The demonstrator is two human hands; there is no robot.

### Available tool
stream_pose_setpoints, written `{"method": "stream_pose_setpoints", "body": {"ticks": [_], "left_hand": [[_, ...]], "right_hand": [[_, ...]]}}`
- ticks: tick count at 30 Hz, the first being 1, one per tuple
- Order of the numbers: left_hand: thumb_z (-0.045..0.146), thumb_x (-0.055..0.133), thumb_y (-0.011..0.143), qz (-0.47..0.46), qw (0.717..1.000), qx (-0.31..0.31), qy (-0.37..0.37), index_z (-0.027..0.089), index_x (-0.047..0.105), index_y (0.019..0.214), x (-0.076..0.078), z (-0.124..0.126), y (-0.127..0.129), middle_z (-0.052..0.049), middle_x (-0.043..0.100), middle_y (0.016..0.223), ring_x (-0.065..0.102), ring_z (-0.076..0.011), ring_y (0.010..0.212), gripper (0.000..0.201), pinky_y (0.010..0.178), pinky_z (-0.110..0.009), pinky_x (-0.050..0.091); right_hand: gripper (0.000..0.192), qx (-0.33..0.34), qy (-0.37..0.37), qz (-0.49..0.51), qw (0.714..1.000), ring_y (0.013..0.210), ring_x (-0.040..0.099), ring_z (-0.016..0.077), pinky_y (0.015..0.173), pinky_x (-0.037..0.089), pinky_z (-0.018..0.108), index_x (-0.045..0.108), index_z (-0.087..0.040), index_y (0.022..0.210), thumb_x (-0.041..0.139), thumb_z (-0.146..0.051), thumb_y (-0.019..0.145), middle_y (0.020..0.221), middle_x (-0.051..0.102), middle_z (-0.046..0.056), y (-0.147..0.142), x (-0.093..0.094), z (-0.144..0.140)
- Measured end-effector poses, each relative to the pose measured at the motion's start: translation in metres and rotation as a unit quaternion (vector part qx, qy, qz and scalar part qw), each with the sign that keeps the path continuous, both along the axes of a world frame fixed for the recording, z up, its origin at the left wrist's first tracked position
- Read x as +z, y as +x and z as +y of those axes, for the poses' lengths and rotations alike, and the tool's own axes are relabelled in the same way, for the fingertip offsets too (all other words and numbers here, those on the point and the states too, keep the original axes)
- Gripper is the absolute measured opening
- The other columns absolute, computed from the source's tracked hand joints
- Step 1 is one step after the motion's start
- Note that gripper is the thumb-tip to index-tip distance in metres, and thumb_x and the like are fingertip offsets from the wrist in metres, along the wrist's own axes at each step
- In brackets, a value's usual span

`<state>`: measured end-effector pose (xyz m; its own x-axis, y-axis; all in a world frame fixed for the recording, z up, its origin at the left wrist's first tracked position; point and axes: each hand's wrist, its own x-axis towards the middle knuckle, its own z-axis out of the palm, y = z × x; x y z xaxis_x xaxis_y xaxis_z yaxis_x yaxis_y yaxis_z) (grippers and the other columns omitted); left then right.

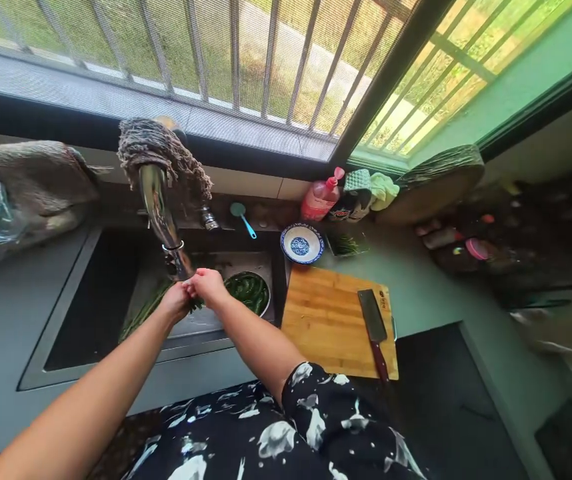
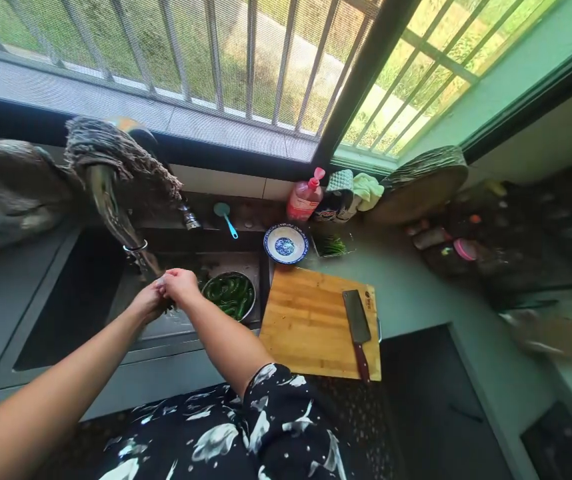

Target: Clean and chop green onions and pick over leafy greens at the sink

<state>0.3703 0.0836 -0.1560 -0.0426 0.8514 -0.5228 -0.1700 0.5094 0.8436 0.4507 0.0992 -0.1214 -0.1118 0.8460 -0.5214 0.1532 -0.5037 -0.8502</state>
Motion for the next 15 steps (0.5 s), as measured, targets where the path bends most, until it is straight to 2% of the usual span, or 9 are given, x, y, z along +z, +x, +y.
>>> {"method": "stream_pose_setpoints", "body": {"ticks": [2,4,7,10,13,15], "left_hand": [[0.034,0.066,0.063,-0.013,1.0,0.016,0.005,0.018,0.051,0.06,-0.001,0.001,0.005,0.006,0.044,0.043,0.045,-0.0098,0.046,0.022,0.051,-0.022,0.04],[0.041,0.07,0.058,-0.027,0.999,-0.001,0.026,0.017,0.055,0.064,-0.001,0.001,0.009,0.002,0.054,0.052,0.052,-0.013,0.055,0.029,0.058,-0.025,0.043],[0.051,0.074,0.053,0.0,0.995,-0.057,0.086,0.016,0.06,0.074,0.003,0.001,0.013,-0.003,0.064,0.069,0.058,-0.0194,0.075,0.043,0.074,-0.03,0.045],[0.058,0.07,0.054,0.083,0.986,-0.102,0.107,0.016,0.063,0.077,0.01,-0.001,0.011,-0.005,0.067,0.078,0.059,-0.0231,0.083,0.049,0.082,-0.032,0.043],[0.057,0.068,0.057,0.142,0.972,-0.139,0.122,0.018,0.066,0.076,0.015,-0.001,0.004,-0.005,0.068,0.081,0.059,-0.0259,0.091,0.043,0.089,-0.033,0.041],[0.053,0.07,0.057,0.167,0.968,-0.146,0.116,0.02,0.066,0.074,0.017,-0.001,-0.004,-0.005,0.068,0.082,0.058,-0.0273,0.095,0.037,0.092,-0.033,0.039]], "right_hand": [[0.017,0.009,-0.067,0.102,0.992,0.059,0.057,0.0132,0.062,0.05,0.027,0.056,-0.017,0.068,0.048,-0.009,0.08,0.058,0.055,-0.002,0.007,0.003,0.004],[0.015,0.045,-0.065,0.141,0.987,0.06,0.058,0.0128,0.063,0.05,0.027,0.058,-0.016,0.068,0.051,-0.01,0.08,0.058,0.056,-0.002,0.026,0.005,0.006],[0.009,0.075,0.015,0.036,0.996,0.077,0.061,0.0171,0.07,0.05,0.029,0.064,-0.018,0.072,0.057,-0.016,0.078,0.07,0.064,0.001,0.063,0.003,0.009],[0.016,0.062,0.079,-0.108,0.989,0.097,0.058,0.0226,0.081,0.046,0.031,0.059,-0.018,0.056,0.064,-0.009,0.069,0.078,0.066,0.006,0.085,-0.006,0.021],[0.031,0.014,0.105,-0.139,0.985,0.1,0.055,0.0204,0.085,0.041,0.029,0.045,-0.017,0.045,0.059,0.0,0.067,0.071,0.063,0.006,0.077,-0.007,0.054],[0.036,-0.013,0.099,-0.106,0.989,0.098,0.054,0.0166,0.085,0.038,0.026,0.038,-0.017,0.043,0.053,0.004,0.068,0.063,0.057,0.003,0.061,0.0,0.085]]}}
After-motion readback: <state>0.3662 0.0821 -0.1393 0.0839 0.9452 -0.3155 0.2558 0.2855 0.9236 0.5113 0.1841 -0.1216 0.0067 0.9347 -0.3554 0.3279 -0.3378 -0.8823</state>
